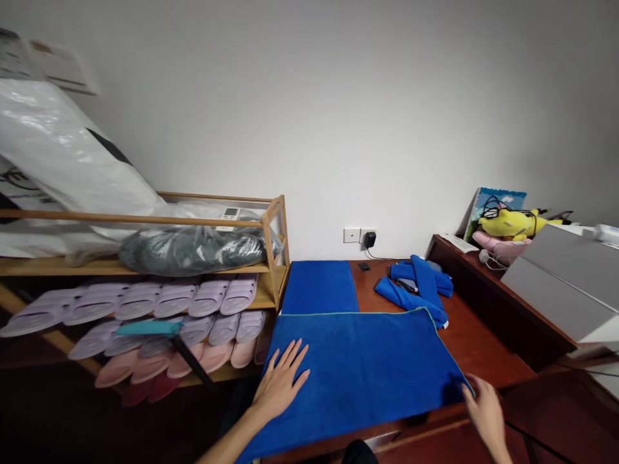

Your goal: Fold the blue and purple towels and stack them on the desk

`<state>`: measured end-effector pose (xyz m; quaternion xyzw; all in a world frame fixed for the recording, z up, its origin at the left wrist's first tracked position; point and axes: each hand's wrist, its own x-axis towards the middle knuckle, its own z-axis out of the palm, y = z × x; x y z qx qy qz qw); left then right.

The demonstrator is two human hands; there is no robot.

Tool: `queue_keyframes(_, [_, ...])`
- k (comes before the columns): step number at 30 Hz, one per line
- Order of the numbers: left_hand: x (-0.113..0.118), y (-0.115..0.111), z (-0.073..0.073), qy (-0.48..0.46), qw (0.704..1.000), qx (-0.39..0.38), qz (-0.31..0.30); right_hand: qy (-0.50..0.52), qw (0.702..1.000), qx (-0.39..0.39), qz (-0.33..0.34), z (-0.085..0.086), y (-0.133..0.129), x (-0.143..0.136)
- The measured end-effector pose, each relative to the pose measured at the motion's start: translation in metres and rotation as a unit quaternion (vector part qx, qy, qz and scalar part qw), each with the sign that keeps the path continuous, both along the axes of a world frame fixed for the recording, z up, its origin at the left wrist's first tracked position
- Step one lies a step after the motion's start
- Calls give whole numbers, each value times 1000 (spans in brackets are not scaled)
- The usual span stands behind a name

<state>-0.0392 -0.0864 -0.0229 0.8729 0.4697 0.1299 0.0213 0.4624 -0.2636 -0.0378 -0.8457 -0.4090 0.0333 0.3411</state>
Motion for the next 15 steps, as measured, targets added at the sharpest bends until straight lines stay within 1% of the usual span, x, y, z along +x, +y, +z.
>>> queue_keyframes(1, [0, 0, 0, 1, 1000, 0, 0, -24, 998, -10, 50, -3, 10, -13])
queue_keyframes(2, [0, 0, 0, 3, 1000, 0, 1, -46, 995, -27, 86, -7, 20, -26])
queue_keyframes(3, [1, 0, 0, 4, 1000, -2, 2, -65, 991, -47, 109, -11, 28, -36])
queue_keyframes(4, [1, 0, 1, 6, 1000, -4, 3, -80, 988, -69, 116, -17, 35, -43])
queue_keyframes(5, [1, 0, 1, 8, 1000, -7, 4, -93, 986, -90, 109, -23, 40, -46])
queue_keyframes(7, [0, -1, 2, 11, 1000, -12, 4, -102, 984, -125, 78, -35, 43, -40])
queue_keyframes(10, [0, -1, 3, 14, 1000, -16, 0, -99, 980, -163, 49, -48, 39, -14])
queue_keyframes(13, [-1, -2, 4, 12, 1000, -20, -2, -119, 972, -191, 64, -50, 39, 6])
queue_keyframes(15, [-2, -2, 4, 7, 1000, -21, 1, -138, 971, -187, 62, -46, 50, 7])
